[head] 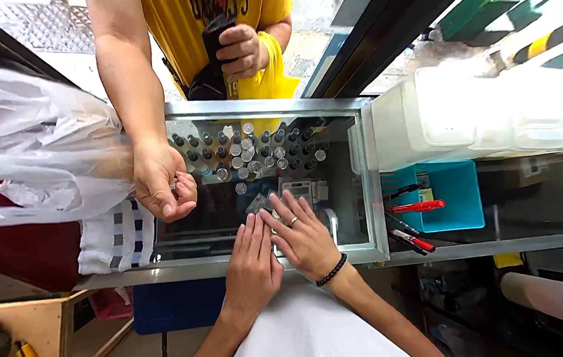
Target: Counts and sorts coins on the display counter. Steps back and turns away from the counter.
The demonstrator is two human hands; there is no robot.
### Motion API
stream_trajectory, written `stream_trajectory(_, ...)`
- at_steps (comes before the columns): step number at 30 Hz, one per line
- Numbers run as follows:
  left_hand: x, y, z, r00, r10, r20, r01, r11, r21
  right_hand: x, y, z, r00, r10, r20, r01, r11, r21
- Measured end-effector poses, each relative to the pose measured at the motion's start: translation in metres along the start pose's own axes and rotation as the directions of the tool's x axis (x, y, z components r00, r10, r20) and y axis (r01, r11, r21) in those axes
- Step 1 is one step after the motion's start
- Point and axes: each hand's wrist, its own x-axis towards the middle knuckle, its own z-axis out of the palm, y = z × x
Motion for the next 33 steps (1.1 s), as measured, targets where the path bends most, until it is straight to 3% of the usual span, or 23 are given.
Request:
stream_trajectory(5,-0.011,0.029,0.019,0.995,0.092,0.044,-0.095,0.994,0.061,-0.039,0.022,-0.009,0.999,-0.049,0.018,0.051,0.994,-0.093)
stream_trajectory(8,-0.011,0.032,0.023,0.993,0.119,0.020,-0.119,0.993,0.013,-0.044,0.026,-0.018,0.998,-0.059,0.028,0.061,0.995,-0.085)
stream_trajectory(11,0.002,0.019,0.010,0.998,0.054,-0.009,-0.054,0.998,-0.037,-0.016,0.017,-0.037,0.998,-0.002,-0.067,-0.001,0.999,-0.040)
stream_trajectory(15,0.032,-0.021,-0.010,0.986,-0.146,-0.078,0.154,0.982,0.110,0.043,0.007,-0.029,0.991,0.056,-0.123,-0.064,0.996,-0.062)
stream_trajectory(20,0.039,-0.049,-0.016,0.988,-0.152,-0.039,0.157,0.954,0.254,0.080,0.003,-0.007,0.992,0.053,-0.113,-0.073,0.981,-0.178)
stream_trajectory(23,0.027,-0.050,-0.019,0.988,-0.154,-0.010,0.152,0.963,0.224,0.071,0.001,-0.005,0.992,0.061,-0.109,-0.087,0.963,-0.256)
stream_trajectory(27,0.029,-0.045,-0.018,0.994,-0.106,-0.004,0.105,0.979,0.176,0.043,-0.010,-0.008,0.997,0.044,-0.057,-0.054,0.980,-0.190)
stream_trajectory(29,0.033,-0.040,-0.018,0.997,-0.079,-0.005,0.079,0.983,0.166,0.049,-0.012,-0.013,0.994,0.046,-0.101,-0.060,0.988,-0.142)
stream_trajectory(33,0.032,-0.038,-0.023,0.995,-0.071,-0.063,0.072,0.997,0.006,0.078,0.000,-0.010,0.986,0.088,-0.141,-0.117,0.969,-0.216)
